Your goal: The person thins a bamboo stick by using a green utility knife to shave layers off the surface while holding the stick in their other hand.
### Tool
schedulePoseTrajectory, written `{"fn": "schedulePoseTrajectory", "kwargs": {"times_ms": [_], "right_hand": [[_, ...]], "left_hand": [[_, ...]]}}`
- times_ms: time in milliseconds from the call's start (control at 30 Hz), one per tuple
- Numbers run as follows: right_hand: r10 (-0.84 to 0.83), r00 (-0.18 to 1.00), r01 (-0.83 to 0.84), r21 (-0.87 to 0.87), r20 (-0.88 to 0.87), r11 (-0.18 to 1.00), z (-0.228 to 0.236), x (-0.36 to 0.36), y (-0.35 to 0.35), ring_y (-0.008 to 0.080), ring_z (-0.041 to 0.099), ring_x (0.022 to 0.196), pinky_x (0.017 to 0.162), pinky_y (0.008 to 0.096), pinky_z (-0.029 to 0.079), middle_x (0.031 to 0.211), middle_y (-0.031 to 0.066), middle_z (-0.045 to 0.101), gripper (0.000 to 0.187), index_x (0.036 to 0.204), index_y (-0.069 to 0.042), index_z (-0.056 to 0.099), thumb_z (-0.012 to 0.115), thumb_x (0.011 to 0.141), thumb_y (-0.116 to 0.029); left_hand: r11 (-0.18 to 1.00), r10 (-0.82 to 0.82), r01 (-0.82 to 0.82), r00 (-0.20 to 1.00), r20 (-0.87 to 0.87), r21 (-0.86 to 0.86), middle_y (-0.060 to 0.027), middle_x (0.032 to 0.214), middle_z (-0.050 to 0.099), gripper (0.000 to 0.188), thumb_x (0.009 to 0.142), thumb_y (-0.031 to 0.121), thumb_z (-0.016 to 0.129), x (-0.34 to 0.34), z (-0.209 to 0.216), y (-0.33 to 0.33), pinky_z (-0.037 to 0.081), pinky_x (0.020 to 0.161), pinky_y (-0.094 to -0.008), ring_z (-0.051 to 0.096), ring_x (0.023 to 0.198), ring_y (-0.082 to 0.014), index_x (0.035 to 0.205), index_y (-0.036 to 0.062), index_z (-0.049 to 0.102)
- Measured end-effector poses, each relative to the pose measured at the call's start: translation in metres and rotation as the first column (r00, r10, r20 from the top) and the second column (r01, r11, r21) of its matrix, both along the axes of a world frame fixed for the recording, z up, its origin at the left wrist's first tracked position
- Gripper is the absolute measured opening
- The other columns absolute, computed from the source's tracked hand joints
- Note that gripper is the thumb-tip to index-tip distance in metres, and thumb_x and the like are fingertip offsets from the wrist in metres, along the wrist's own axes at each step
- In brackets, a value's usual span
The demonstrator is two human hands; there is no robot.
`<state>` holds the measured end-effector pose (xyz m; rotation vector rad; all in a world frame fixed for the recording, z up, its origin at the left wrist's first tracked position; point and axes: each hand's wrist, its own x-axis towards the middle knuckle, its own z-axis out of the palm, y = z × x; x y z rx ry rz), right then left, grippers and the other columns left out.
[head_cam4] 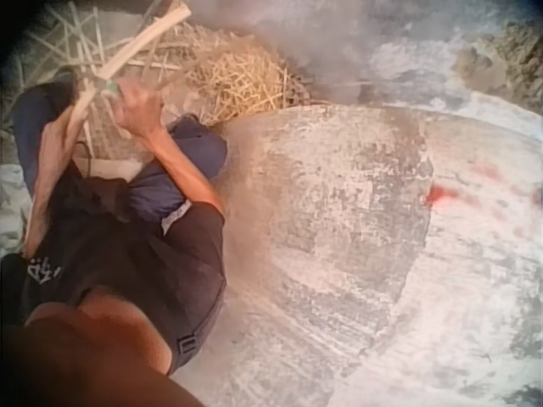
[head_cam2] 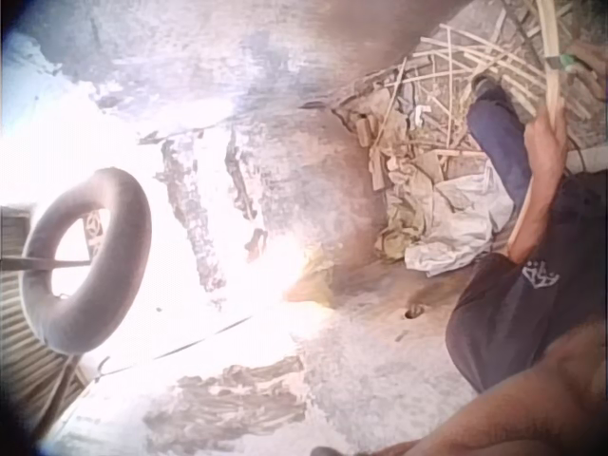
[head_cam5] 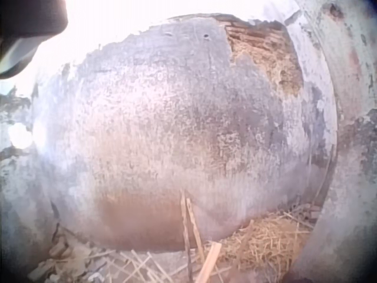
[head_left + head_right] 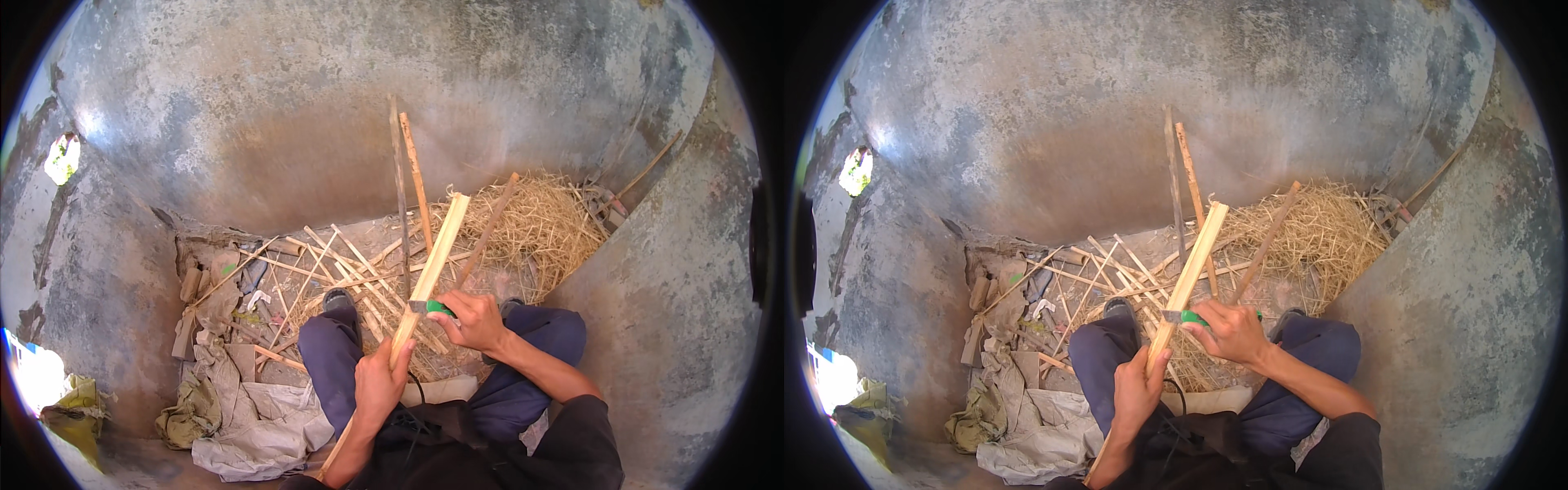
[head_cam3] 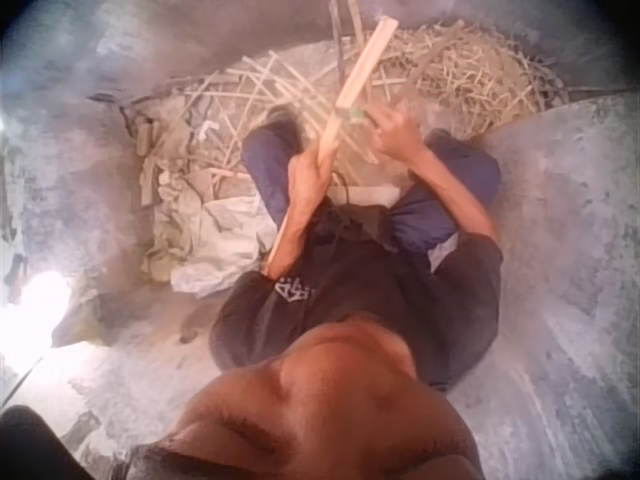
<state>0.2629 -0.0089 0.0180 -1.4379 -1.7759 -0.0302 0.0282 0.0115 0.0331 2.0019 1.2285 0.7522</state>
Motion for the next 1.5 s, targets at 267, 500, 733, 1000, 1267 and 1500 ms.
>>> {"fn": "schedulePoseTrajectory", "kwargs": {"times_ms": [267, 500, 733, 1000, 1267, 1500], "right_hand": [[-0.197, 0.979, 0.197, -0.002, -0.051, 0.98, -0.007, 0.049, 0.018, 0.0303, 0.073, 0.064, 0.055, 0.0405, 0.055, 0.08, 0.0104, 0.075, 0.024, 0.104, -0.007, 0.076, 0.077, 0.104, -0.031], [-0.308, 0.951, 0.31, 0.06, -0.043, 0.949, 0.011, 0.077, 0.022, 0.0259, 0.069, 0.058, 0.054, 0.0422, 0.05, 0.073, 0.012, 0.072, 0.027, 0.107, -0.006, 0.078, 0.073, 0.108, -0.032], [-0.522, 0.846, 0.481, -0.27, -0.106, 0.834, 0.025, 0.14, 0.018, 0.0307, 0.068, 0.063, 0.063, 0.045, 0.052, 0.069, 0.015, 0.069, 0.04, 0.113, -0.003, 0.078, 0.063, 0.113, -0.039], [-0.224, 0.948, 0.307, -0.461, 0.226, 0.833, 0.013, 0.088, 0.004, 0.0424, 0.076, 0.079, 0.074, 0.0518, 0.059, 0.083, 0.0212, 0.076, 0.033, 0.111, -0.001, 0.079, 0.077, 0.1, -0.033], [-0.236, 0.962, 0.271, -0.384, 0.137, 0.882, 0.013, 0.076, 0.006, 0.0404, 0.078, 0.087, 0.079, 0.0513, 0.061, 0.095, 0.0204, 0.08, 0.03, 0.114, -0.004, 0.081, 0.081, 0.095, -0.028], [-0.382, 0.922, 0.379, -0.345, 0.063, 0.859, 0.016, 0.1, -0.003, 0.0389, 0.077, 0.087, 0.078, 0.0483, 0.058, 0.096, 0.0191, 0.08, 0.033, 0.117, -0.004, 0.081, 0.08, 0.099, -0.031]], "left_hand": [[0.996, -0.064, 0.06, 0.996, -0.063, -0.063, -0.0269, 0.064, 0.061, 0.042, 0.11, 0.034, 0.071, -0.019, -0.006, -0.009, 0.048, 0.056, -0.0535, 0.066, 0.062, -0.0493, 0.088, -0.0016, 0.065], [0.985, -0.117, 0.112, 0.993, -0.033, -0.129, -0.0207, 0.059, 0.052, 0.042, 0.112, 0.034, 0.069, -0.034, 0.003, -0.008, 0.039, 0.052, -0.0459, 0.05, 0.049, -0.0375, 0.09, -0.0029, 0.067], [0.975, -0.126, 0.117, 0.991, -0.036, -0.191, -0.0157, 0.06, 0.05, 0.043, 0.114, 0.032, 0.066, -0.059, 0.016, -0.019, 0.039, 0.054, -0.0415, 0.049, 0.052, -0.0197, 0.089, -0.0032, 0.065], [0.907, -0.138, 0.185, 0.979, 0.147, -0.378, -0.025, 0.069, 0.059, 0.051, 0.116, 0.041, 0.059, -0.047, -0.009, 0.01, 0.046, 0.063, -0.0476, 0.059, 0.064, -0.0443, 0.092, -0.0037, 0.067], [0.957, -0.18, 0.131, 0.968, -0.174, -0.258, -0.0236, 0.068, 0.063, 0.06, 0.118, 0.048, 0.05, -0.025, -0.02, 0.02, 0.05, 0.07, -0.0518, 0.064, 0.068, -0.0419, 0.098, -0.0041, 0.072], [0.853, -0.179, 0.158, 0.984, 0.005, -0.498, -0.0147, 0.061, 0.057, 0.081, 0.121, 0.055, 0.035, -0.041, -0.04, 0.048, 0.051, 0.064, -0.0447, 0.06, 0.057, -0.0278, 0.086, -0.0054, 0.076]]}}
